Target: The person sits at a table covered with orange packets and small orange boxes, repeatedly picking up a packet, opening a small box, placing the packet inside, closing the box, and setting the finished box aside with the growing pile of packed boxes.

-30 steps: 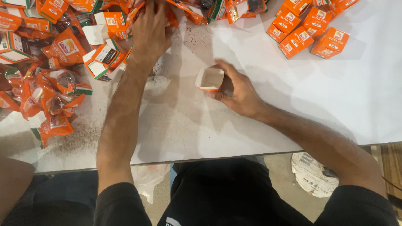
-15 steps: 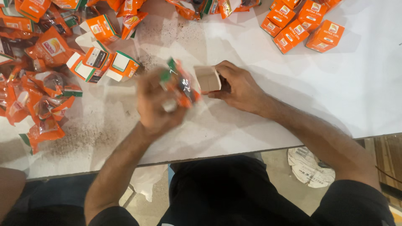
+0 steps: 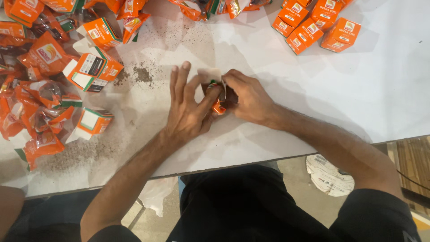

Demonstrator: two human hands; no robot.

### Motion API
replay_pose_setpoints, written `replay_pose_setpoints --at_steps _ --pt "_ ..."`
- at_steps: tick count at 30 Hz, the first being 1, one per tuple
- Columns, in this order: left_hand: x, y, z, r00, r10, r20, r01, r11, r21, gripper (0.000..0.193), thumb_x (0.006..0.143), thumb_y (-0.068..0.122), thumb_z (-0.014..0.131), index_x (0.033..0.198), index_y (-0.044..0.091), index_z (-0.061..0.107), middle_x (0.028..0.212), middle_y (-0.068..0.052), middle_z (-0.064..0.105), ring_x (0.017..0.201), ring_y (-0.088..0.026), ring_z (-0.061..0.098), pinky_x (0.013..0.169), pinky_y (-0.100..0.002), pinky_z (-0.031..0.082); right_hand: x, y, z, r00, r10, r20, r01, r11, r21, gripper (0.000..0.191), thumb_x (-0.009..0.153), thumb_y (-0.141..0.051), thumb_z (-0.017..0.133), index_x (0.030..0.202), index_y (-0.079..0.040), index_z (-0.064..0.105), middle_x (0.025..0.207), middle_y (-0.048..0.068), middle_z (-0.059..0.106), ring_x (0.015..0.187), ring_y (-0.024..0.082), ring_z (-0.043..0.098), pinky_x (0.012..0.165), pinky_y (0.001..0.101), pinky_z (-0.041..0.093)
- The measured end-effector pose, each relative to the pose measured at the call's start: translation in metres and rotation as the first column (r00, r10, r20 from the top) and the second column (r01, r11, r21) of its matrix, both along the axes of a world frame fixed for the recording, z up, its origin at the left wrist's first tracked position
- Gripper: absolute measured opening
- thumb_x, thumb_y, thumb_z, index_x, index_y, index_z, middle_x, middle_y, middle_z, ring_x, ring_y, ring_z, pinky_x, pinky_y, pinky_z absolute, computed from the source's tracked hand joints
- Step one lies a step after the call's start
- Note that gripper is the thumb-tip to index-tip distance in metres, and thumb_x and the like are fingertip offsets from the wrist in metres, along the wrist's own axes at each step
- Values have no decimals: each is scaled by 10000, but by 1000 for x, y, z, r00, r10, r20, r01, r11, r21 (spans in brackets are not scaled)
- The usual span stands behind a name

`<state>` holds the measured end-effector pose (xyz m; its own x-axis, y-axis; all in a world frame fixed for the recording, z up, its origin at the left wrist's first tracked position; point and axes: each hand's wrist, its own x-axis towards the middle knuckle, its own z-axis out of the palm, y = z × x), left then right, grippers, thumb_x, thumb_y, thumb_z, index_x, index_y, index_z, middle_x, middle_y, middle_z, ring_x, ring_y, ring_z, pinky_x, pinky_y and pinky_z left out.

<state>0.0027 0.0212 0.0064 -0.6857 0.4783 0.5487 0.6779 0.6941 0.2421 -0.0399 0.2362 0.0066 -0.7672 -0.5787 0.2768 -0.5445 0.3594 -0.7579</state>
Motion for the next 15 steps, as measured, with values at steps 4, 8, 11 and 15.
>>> replay_pose_setpoints --at_steps 4,8,11,15 --pt "-5 9 7 997 48 54 -50 998 36 214 956 224 744 1120 118 656 1501 -334 369 1497 -495 109 1180 -738 135 4 -1 -1 998 -28 59 27 999 19 461 778 -19 826 1177 16 596 1096 156 634 904 361 686 742 428 554" --pt "-7 13 10 975 112 192 -138 982 131 235 997 41 573 1216 113 617 1522 -228 478 1499 -480 331 1137 -570 397 4 -1 -2 999 -7 34 8 1000 -7 531 753 -47 853 1204 13 581 1131 162 625 899 335 690 749 415 566" --pt "-5 10 10 528 91 844 -495 841 219 546 972 234 645 1427 49 408 1272 -168 662 826 -331 679 745 -414 554 5 -1 -5 998 -44 32 45 999 -16 604 764 -58 860 1283 16 558 1121 155 628 895 321 691 739 414 561" --pt "-2 6 6 796 -221 563 -170 811 559 607 1043 169 703 1444 -44 300 1329 -197 597 863 -169 640 693 -291 585 3 -1 -10 992 -77 100 79 997 -7 638 774 -75 863 1314 0 533 1141 147 627 872 273 716 738 386 582"
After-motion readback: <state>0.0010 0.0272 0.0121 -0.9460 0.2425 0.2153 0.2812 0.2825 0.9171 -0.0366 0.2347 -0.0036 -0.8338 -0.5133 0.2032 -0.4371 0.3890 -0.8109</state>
